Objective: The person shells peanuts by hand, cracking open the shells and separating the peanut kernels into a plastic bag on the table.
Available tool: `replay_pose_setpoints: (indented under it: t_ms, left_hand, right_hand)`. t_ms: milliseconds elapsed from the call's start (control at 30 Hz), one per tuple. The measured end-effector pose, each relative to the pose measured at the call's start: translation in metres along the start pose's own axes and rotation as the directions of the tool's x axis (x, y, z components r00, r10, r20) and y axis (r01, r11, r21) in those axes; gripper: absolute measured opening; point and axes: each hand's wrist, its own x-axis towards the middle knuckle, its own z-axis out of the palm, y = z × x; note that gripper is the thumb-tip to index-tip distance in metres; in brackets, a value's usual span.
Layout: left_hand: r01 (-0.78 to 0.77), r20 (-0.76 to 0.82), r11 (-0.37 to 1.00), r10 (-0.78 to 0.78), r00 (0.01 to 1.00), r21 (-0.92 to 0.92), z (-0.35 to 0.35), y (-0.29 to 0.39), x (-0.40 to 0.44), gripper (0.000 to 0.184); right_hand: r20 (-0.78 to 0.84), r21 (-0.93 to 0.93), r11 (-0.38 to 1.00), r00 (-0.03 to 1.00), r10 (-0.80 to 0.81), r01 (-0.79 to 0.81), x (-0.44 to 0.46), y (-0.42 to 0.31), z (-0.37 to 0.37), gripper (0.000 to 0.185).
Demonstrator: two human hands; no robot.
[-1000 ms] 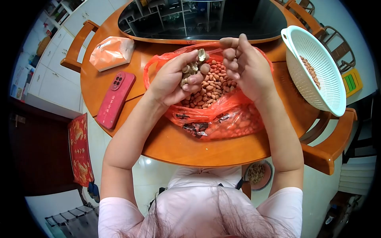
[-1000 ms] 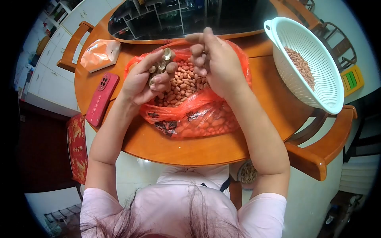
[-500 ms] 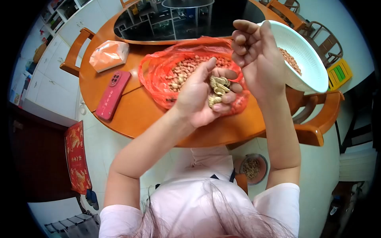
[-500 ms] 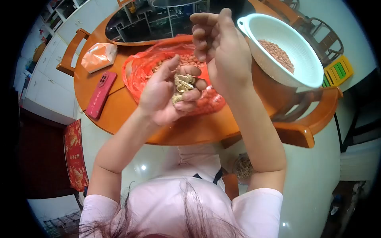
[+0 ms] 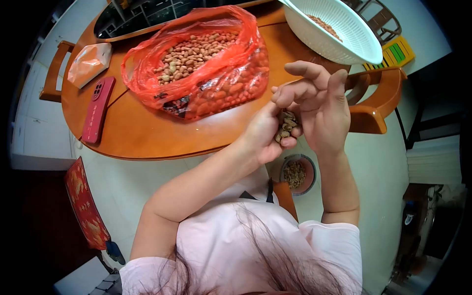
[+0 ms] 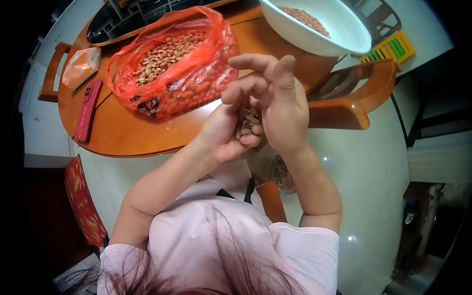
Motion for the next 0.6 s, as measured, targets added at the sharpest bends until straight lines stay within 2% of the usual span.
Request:
replay_pose_setpoints:
  t_ms: [67,100,200,267,333,367,400,467,500,533,567,600]
  left_hand:
    - [0.054,-0.028,0.998,-0.054,0.998,-0.014,0.001,-0.004,0.002,0.037]
    - [0.1,0.051,0.987,-0.094,0.994,-0.126,-0.004,-0.005,0.003,0.036]
    - [0.127,0.018,0.983,-0.126,0.992,-0.131,-0.002,-0.007,0.002,0.035]
    - [-0.009,0.001,0.996,0.009,1.0,-0.094,0.004,-0.015,-0.003,0.035]
    - [-0.118,-0.022,0.991,0.116,0.993,-0.056,0.007,-0.027,-0.004,0.036]
    - [-0.177,-0.001,0.984,0.177,0.984,0.01,0.01,-0.035,-0.005,0.036]
    - [-0.244,0.051,0.963,0.239,0.97,0.118,0.007,-0.046,-0.004,0.032]
    - [-0.295,0.012,0.849,0.323,0.946,0.438,0.0,-0.072,0.002,0.027]
    - [-0.457,0.147,0.609,0.489,0.86,0.648,-0.013,-0.088,0.012,0.02]
    - [-0.54,0.255,0.453,0.549,0.796,0.71,-0.016,-0.095,0.016,0.018]
    - [-0.607,0.366,0.281,0.587,0.722,0.744,-0.017,-0.1,0.018,0.016]
    - [-0.622,0.406,0.225,0.586,0.701,0.75,-0.021,-0.105,0.021,0.016]
  right_hand:
    - [-0.105,0.048,0.999,0.994,-0.016,0.021,-0.011,-0.002,-0.002,0.067]
    - [-0.157,0.031,0.999,0.987,-0.036,0.042,-0.019,-0.002,-0.008,0.06]
    - [-0.257,0.149,0.938,0.929,-0.268,0.312,-0.052,0.006,-0.013,0.054]
    - [-0.391,0.219,0.893,0.874,-0.289,0.393,-0.076,0.025,-0.019,0.054]
    - [-0.574,0.288,0.9,0.811,-0.11,0.326,-0.098,0.046,-0.023,0.056]
    - [-0.553,0.443,0.857,0.833,0.029,0.265,-0.106,0.058,-0.027,0.058]
    - [-0.444,0.589,0.771,0.894,0.061,0.24,-0.112,0.068,-0.032,0.058]
    - [-0.203,0.824,0.557,0.972,0.121,0.103,-0.124,0.088,-0.041,0.059]
    - [-0.326,0.776,0.621,0.912,0.248,0.108,-0.118,0.082,-0.026,0.058]
    - [-0.443,0.726,0.681,0.822,0.357,0.095,-0.115,0.078,-0.019,0.057]
    - [-0.431,0.763,0.632,0.835,0.342,0.136,-0.119,0.083,-0.023,0.055]
    - [-0.42,0.799,0.576,0.846,0.329,0.173,-0.124,0.092,-0.029,0.054]
